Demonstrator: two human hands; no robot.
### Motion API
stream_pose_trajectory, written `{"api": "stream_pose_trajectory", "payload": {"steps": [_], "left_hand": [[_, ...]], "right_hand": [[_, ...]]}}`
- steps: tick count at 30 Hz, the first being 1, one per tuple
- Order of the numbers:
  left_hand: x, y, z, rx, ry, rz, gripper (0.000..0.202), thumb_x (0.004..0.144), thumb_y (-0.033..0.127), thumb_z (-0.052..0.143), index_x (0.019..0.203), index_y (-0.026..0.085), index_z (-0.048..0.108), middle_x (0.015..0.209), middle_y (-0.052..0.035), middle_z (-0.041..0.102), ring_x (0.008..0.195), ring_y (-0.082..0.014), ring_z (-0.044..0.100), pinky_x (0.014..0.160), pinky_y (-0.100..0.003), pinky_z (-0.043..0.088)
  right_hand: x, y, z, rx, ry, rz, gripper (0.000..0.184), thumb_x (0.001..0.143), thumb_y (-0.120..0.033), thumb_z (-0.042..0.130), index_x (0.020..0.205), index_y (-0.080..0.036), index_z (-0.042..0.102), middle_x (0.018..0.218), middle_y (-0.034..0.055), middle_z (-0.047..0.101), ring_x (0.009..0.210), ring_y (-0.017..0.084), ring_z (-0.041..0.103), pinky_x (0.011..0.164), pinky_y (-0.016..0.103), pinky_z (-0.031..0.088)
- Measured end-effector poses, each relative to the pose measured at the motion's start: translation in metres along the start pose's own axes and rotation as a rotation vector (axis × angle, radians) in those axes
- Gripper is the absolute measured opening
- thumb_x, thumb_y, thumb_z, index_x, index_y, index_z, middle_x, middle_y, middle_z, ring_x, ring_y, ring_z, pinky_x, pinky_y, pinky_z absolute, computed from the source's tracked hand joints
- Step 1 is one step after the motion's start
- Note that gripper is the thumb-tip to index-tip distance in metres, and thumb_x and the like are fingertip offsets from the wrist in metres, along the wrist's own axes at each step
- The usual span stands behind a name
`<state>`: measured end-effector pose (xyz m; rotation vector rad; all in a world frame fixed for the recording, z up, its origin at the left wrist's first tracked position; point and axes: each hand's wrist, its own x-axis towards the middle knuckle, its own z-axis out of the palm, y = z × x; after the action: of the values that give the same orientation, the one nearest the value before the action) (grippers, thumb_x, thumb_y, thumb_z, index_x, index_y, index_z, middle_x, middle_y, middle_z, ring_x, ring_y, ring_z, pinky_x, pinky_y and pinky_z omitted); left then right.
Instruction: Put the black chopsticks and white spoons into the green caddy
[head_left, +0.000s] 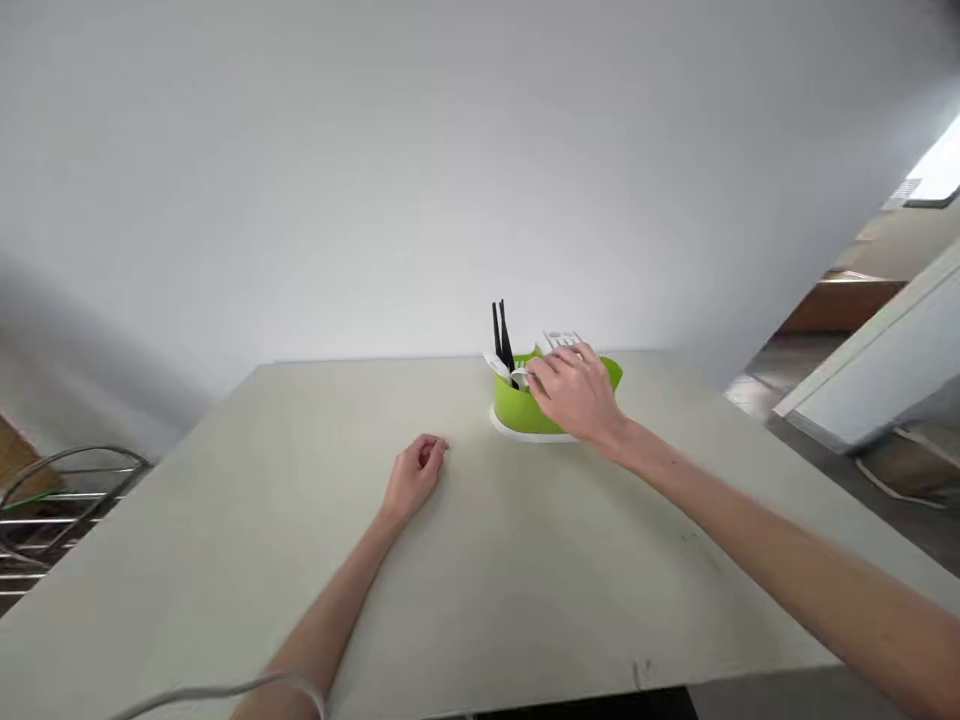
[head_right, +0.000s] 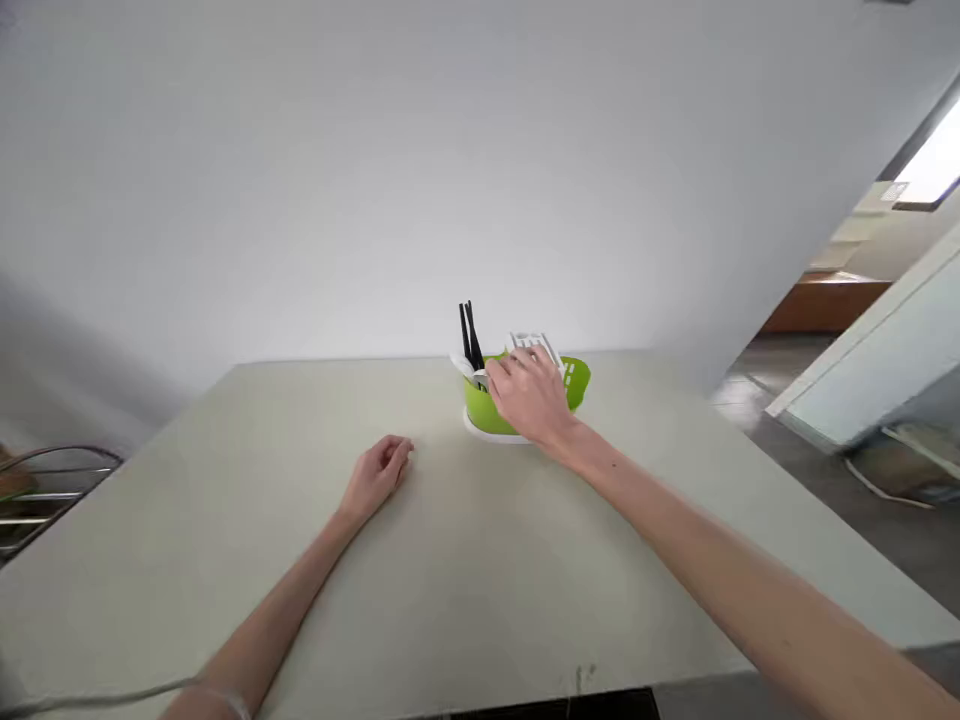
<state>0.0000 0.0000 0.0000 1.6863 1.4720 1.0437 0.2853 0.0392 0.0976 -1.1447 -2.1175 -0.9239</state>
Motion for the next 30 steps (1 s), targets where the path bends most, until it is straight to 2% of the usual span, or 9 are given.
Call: {"api": "stream_pose_trajectory", "payload": {"steps": [6, 11, 13, 15, 18, 21, 23, 26, 30], "left_hand": [[0.0, 0.002, 0.001, -0.016, 0.009, -0.005, 0.042, 0.095, 0.06, 0.051, 0.094, 0.02, 0.063, 0.059, 0.0054, 0.048, 0.051, -0.012, 0.04, 0.051, -0.025, 0.032], [-0.001, 0.005, -0.001, -0.024, 0.005, -0.013, 0.042, 0.096, 0.06, 0.051, 0.093, 0.02, 0.063, 0.062, 0.005, 0.048, 0.051, -0.0115, 0.04, 0.051, -0.024, 0.032], [-0.002, 0.006, -0.002, -0.023, 0.003, -0.021, 0.043, 0.096, 0.061, 0.051, 0.093, 0.02, 0.063, 0.062, 0.005, 0.049, 0.051, -0.0114, 0.04, 0.051, -0.024, 0.032], [-0.002, 0.007, -0.002, -0.022, 0.004, -0.024, 0.042, 0.096, 0.061, 0.052, 0.093, 0.02, 0.062, 0.062, 0.0051, 0.048, 0.051, -0.0112, 0.039, 0.051, -0.024, 0.032], [-0.002, 0.007, -0.002, -0.022, 0.001, -0.025, 0.042, 0.096, 0.061, 0.052, 0.093, 0.02, 0.063, 0.062, 0.0055, 0.046, 0.052, -0.0111, 0.037, 0.051, -0.024, 0.031], [-0.003, 0.008, -0.003, -0.016, -0.001, -0.029, 0.042, 0.096, 0.061, 0.053, 0.093, 0.02, 0.063, 0.062, 0.0053, 0.047, 0.052, -0.011, 0.037, 0.051, -0.024, 0.031], [-0.003, 0.008, -0.004, -0.021, -0.002, -0.034, 0.042, 0.095, 0.061, 0.053, 0.093, 0.02, 0.063, 0.062, 0.0054, 0.047, 0.052, -0.0107, 0.037, 0.051, -0.024, 0.031], [-0.004, 0.011, -0.006, -0.045, -0.006, -0.052, 0.042, 0.095, 0.061, 0.054, 0.093, 0.021, 0.062, 0.062, 0.0058, 0.047, 0.051, -0.0105, 0.038, 0.05, -0.024, 0.031], [-0.006, 0.015, -0.006, -0.06, -0.007, -0.067, 0.04, 0.094, 0.06, 0.054, 0.093, 0.021, 0.062, 0.061, 0.0059, 0.047, 0.05, -0.0106, 0.039, 0.05, -0.024, 0.032]], "right_hand": [[-0.006, -0.001, 0.004, 0.025, -0.016, -0.014, 0.025, 0.101, -0.013, 0.05, 0.09, -0.018, 0.072, 0.081, 0.0104, 0.076, 0.096, 0.029, 0.061, 0.1, 0.046, 0.035], [-0.01, -0.001, 0.004, 0.088, -0.022, -0.023, 0.023, 0.103, -0.019, 0.051, 0.094, -0.019, 0.072, 0.085, 0.0099, 0.077, 0.101, 0.029, 0.061, 0.108, 0.049, 0.035], [-0.013, 0.001, 0.001, 0.122, -0.035, -0.032, 0.021, 0.104, -0.023, 0.051, 0.101, -0.019, 0.072, 0.091, 0.0102, 0.077, 0.104, 0.029, 0.062, 0.11, 0.05, 0.037], [-0.015, 0.005, -0.003, 0.164, -0.046, -0.035, 0.021, 0.104, -0.027, 0.052, 0.112, -0.019, 0.07, 0.108, 0.0126, 0.076, 0.113, 0.031, 0.061, 0.11, 0.051, 0.04], [-0.02, 0.013, -0.008, 0.187, -0.068, -0.023, 0.035, 0.104, -0.033, 0.055, 0.134, -0.015, 0.062, 0.14, 0.0193, 0.063, 0.136, 0.035, 0.051, 0.114, 0.053, 0.039], [-0.026, 0.019, -0.007, 0.174, -0.131, 0.004, 0.055, 0.104, -0.037, 0.055, 0.151, -0.01, 0.047, 0.159, 0.0239, 0.046, 0.152, 0.038, 0.036, 0.122, 0.057, 0.033], [-0.03, 0.02, -0.003, 0.161, -0.182, 0.036, 0.064, 0.104, -0.038, 0.054, 0.158, -0.009, 0.037, 0.165, 0.0251, 0.039, 0.156, 0.039, 0.03, 0.124, 0.059, 0.03], [-0.035, 0.019, 0.003, 0.142, -0.236, 0.089, 0.07, 0.104, -0.037, 0.051, 0.163, -0.007, 0.028, 0.166, 0.0257, 0.038, 0.156, 0.04, 0.031, 0.125, 0.06, 0.029], [-0.036, 0.018, 0.004, 0.129, -0.273, 0.098, 0.069, 0.104, -0.033, 0.051, 0.163, -0.006, 0.029, 0.165, 0.0258, 0.039, 0.156, 0.039, 0.033, 0.126, 0.059, 0.029]]}}
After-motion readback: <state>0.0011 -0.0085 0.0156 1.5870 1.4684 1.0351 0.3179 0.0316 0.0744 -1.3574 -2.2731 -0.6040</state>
